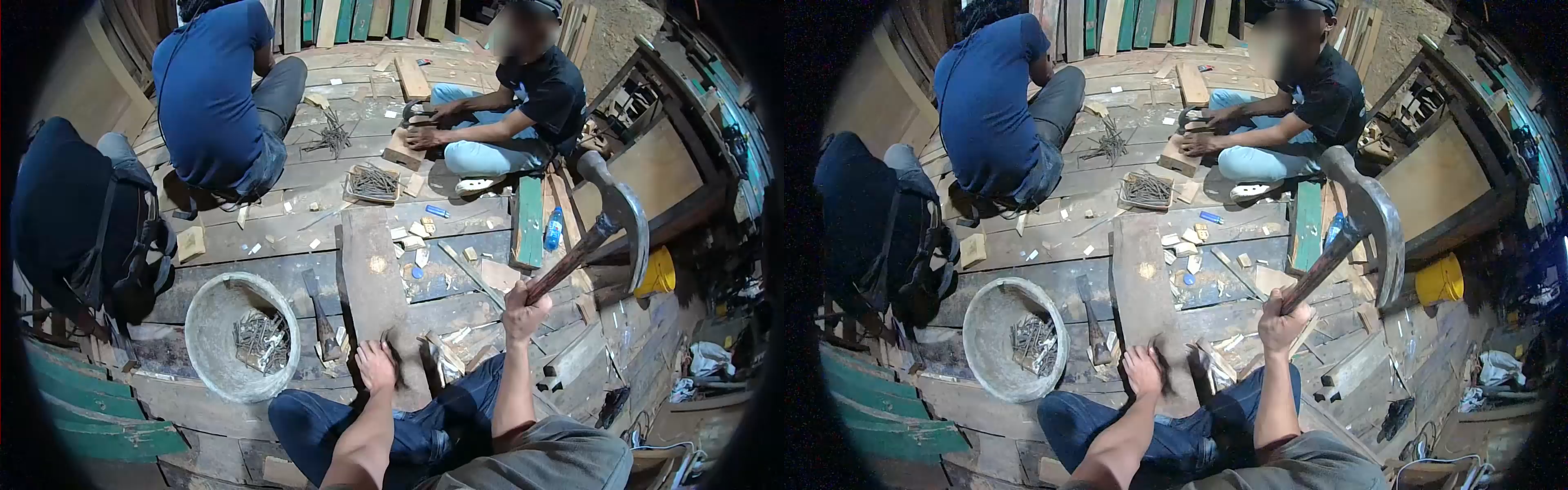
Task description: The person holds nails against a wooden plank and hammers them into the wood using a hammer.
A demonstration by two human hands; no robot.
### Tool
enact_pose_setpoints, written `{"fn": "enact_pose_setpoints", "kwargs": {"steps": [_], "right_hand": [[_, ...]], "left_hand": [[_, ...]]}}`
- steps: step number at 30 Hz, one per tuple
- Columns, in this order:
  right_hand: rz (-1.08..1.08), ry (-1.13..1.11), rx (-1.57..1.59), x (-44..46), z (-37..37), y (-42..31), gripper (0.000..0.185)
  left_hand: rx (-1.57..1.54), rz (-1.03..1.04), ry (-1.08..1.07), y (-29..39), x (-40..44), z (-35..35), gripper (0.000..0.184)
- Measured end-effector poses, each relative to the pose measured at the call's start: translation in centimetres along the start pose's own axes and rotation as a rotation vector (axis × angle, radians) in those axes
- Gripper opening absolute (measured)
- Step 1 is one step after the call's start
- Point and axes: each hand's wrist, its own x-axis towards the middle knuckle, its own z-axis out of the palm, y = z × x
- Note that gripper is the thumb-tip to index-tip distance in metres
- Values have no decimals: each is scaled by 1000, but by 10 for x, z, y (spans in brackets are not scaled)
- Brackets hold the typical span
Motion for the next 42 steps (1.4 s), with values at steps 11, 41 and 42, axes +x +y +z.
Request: {"fn": "enact_pose_setpoints", "kwargs": {"steps": [11,41,42], "right_hand": [[27,66,403,7,30,-16,28],[582,-752,-374,-166,36,91,28],[666,-799,-369,-146,39,67,32]], "left_hand": [[-49,24,30,0,2,-1,24],[-7,-18,-29,4,2,-3,26],[-21,-23,-47,4,2,-5,25]]}}
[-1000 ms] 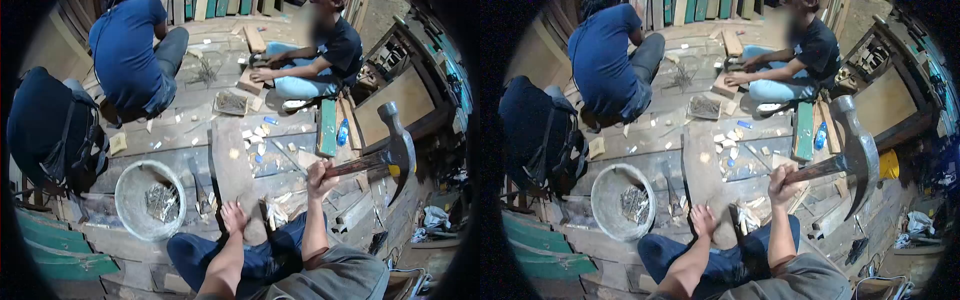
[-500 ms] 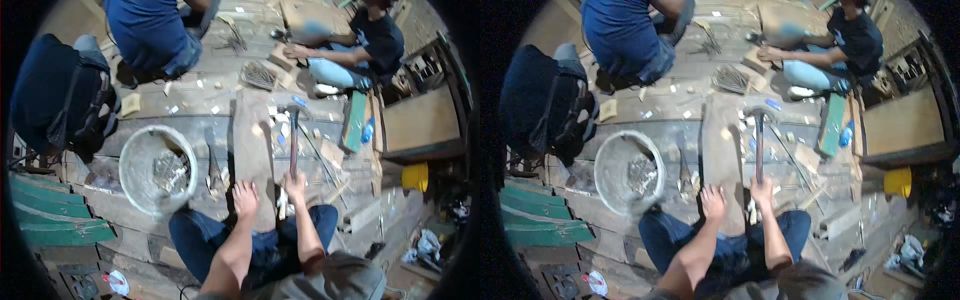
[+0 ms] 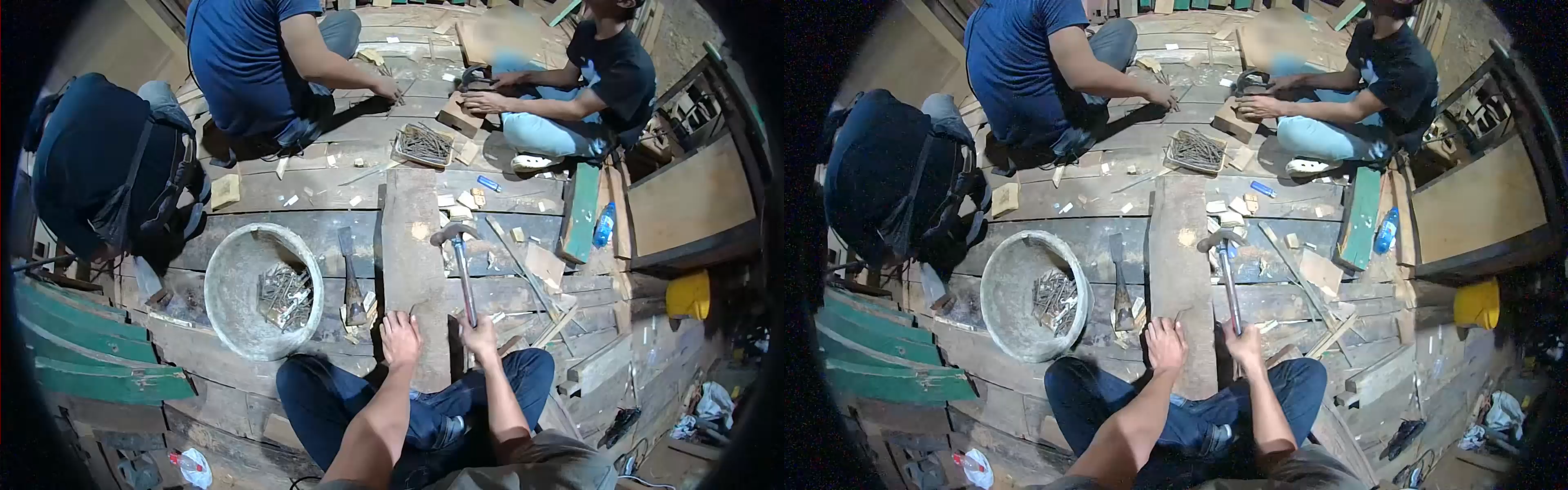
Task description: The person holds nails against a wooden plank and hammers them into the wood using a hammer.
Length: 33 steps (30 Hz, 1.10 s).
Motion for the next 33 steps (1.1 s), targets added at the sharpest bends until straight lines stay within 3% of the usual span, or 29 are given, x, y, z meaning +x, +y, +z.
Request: {"fn": "enact_pose_setpoints", "kwargs": {"steps": [3,4,5,7,10,13,19,20,25,29,33], "right_hand": [[110,-83,29,24,2,14,47],[125,-98,-4,21,-16,-12,50],[77,-46,-118,27,-17,-6,51],[127,-147,-136,42,-26,2,49],[-67,-58,-202,52,-45,-1,45],[-100,-138,-190,60,-40,9,42],[2,-217,-118,54,-34,8,46],[-75,-176,-40,52,-32,10,47],[-18,-190,-17,52,-20,19,51],[2,-206,40,40,-33,2,55],[-69,-257,100,50,-29,12,55]], "left_hand": [[28,2,-7,-1,1,4,26],[44,8,1,0,1,3,25],[62,10,-1,-2,-1,0,25],[6,6,-30,1,0,-3,25],[12,14,-7,0,-2,1,25],[10,11,21,0,-2,3,23],[0,61,64,7,-7,-1,21],[-24,56,62,6,-4,-4,22],[-57,20,37,7,-4,-5,25],[8,73,163,-2,-5,10,23],[2,51,135,-3,-5,11,22]]}}
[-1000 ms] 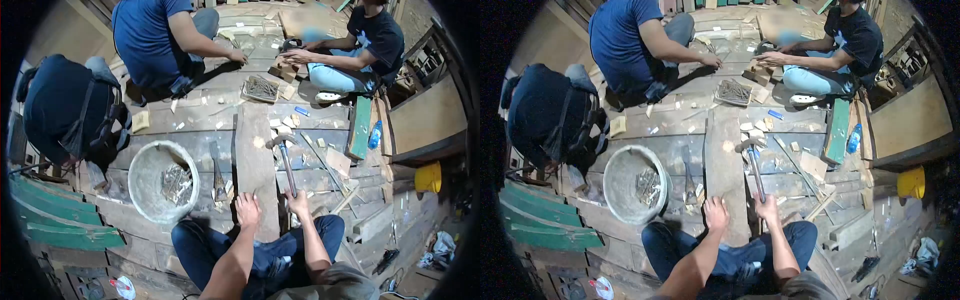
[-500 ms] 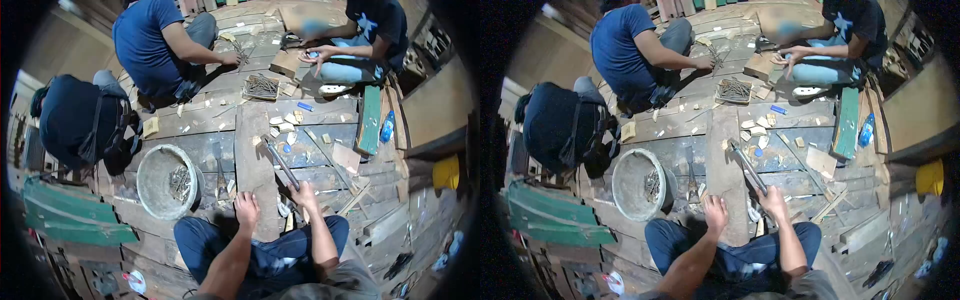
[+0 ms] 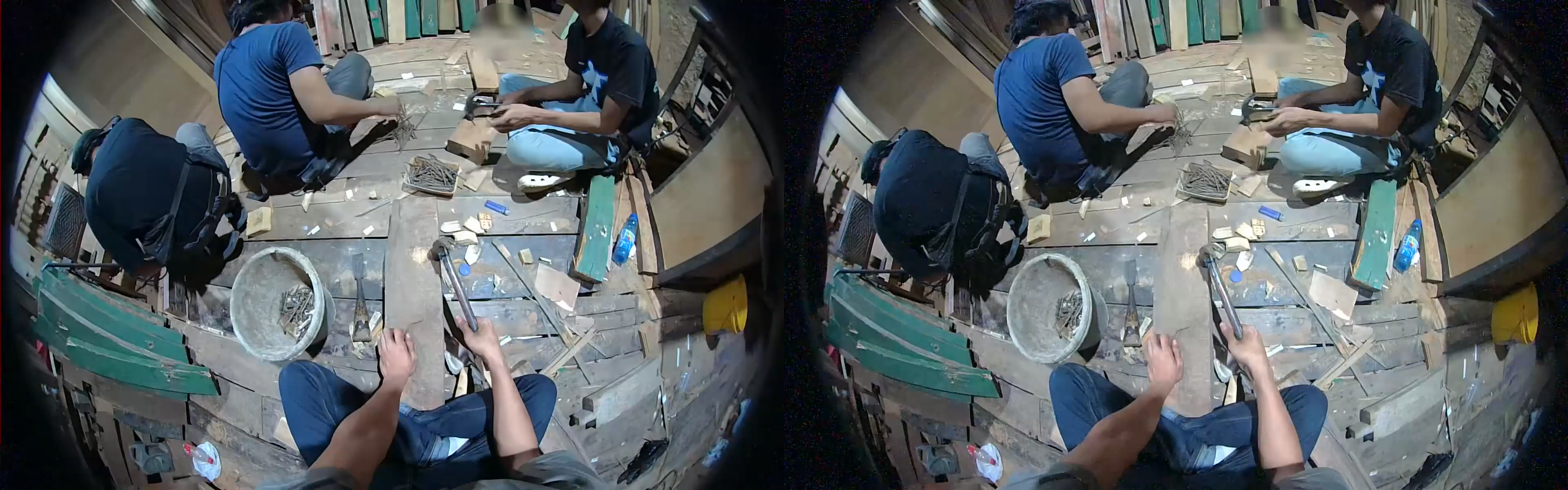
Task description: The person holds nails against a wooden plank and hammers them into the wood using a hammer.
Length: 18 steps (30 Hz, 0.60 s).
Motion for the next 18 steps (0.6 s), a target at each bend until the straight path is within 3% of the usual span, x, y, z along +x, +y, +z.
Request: {"fn": "enact_pose_setpoints", "kwargs": {"steps": [2,3,9,10,13,14,16,18], "right_hand": [[35,-21,-17,-2,-6,-9,59],[-63,21,48,7,6,14,65],[-212,-122,-42,16,25,34,42],[-292,38,-170,14,33,31,35],[-80,-217,92,24,15,24,28],[161,-264,105,6,-8,-29,23],[241,-302,169,19,-25,-36,21],[154,-287,116,20,-26,-37,21]], "left_hand": [[-10,26,37,-4,0,0,20],[-27,25,34,-4,0,0,20],[17,11,-5,2,2,-8,22],[18,9,-13,0,2,-6,22],[-10,-2,-13,0,4,-8,22],[24,26,45,3,3,-10,22],[-84,-70,-102,6,6,-17,23],[-97,-32,-40,1,3,-8,24]]}}
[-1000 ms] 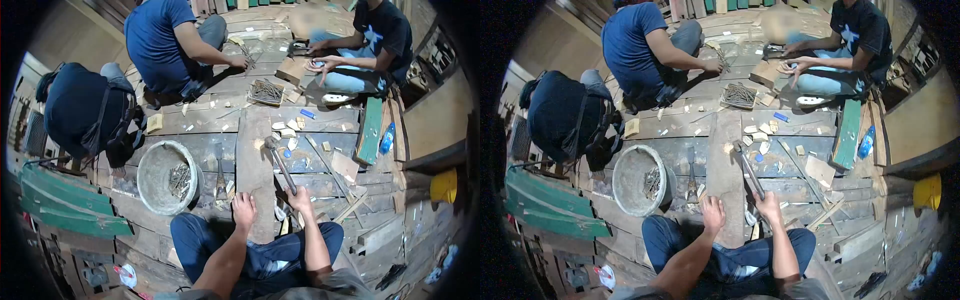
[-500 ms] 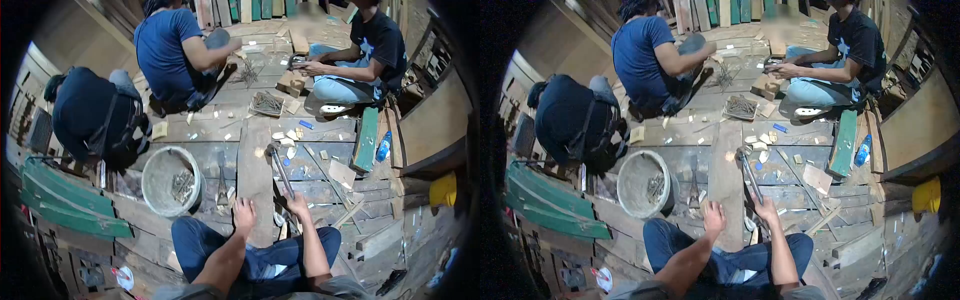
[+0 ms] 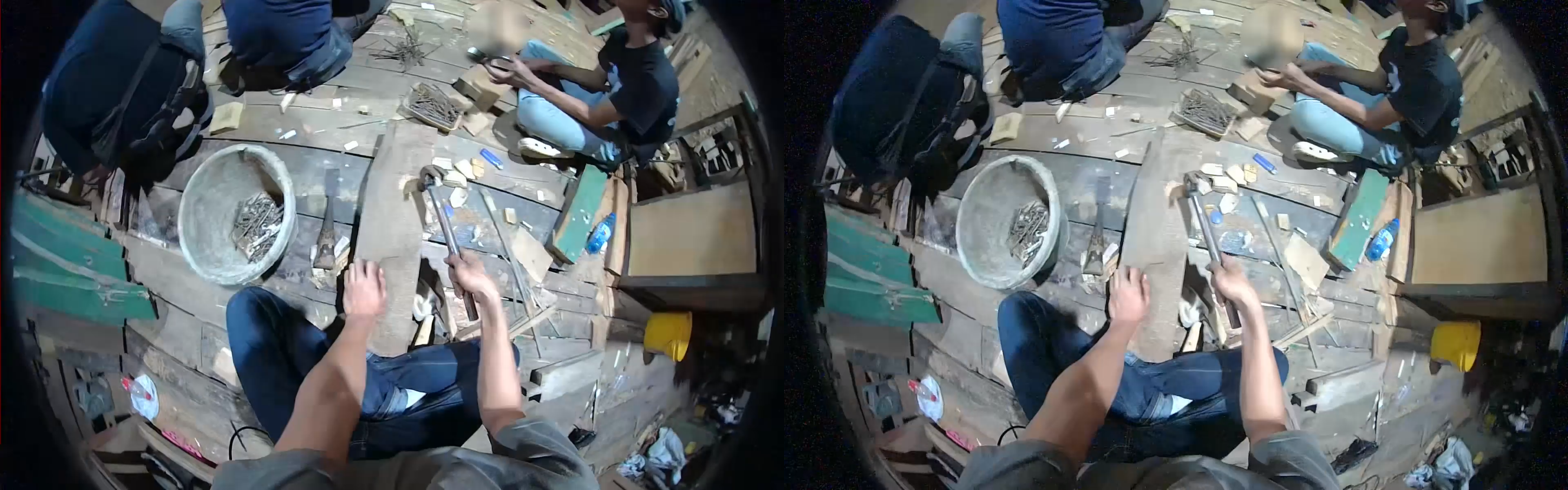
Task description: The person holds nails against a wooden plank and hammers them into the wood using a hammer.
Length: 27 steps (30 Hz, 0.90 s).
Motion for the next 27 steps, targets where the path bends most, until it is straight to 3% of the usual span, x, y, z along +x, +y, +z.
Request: {"fn": "enact_pose_setpoints", "kwargs": {"steps": [1,2,6,8,12,13,16,17,18,20,27], "right_hand": [[67,-55,-39,12,0,11,25],[1,-56,-119,24,5,25,29],[-166,128,-247,59,40,73,38],[-145,205,-271,26,45,29,39],[-287,320,-209,45,55,43,37],[-165,181,-60,34,49,29,37],[-142,109,-8,35,41,25,37],[-256,186,-80,55,47,42,38],[-207,150,-81,42,39,31,39],[-313,222,-219,54,47,44,39],[-234,180,-253,29,33,27,40]], "left_hand": [[31,-9,-15,0,0,-1,23],[71,-13,-34,0,0,-3,23],[70,11,-6,-4,-1,4,24],[66,2,-48,2,1,-3,25],[46,102,102,-9,-3,14,24],[61,134,115,-5,-1,10,22],[47,183,121,-7,3,12,17],[20,142,83,-5,2,11,17],[-7,86,48,-2,-2,8,16],[23,109,36,1,-7,4,13],[58,132,69,4,-3,4,15]]}}
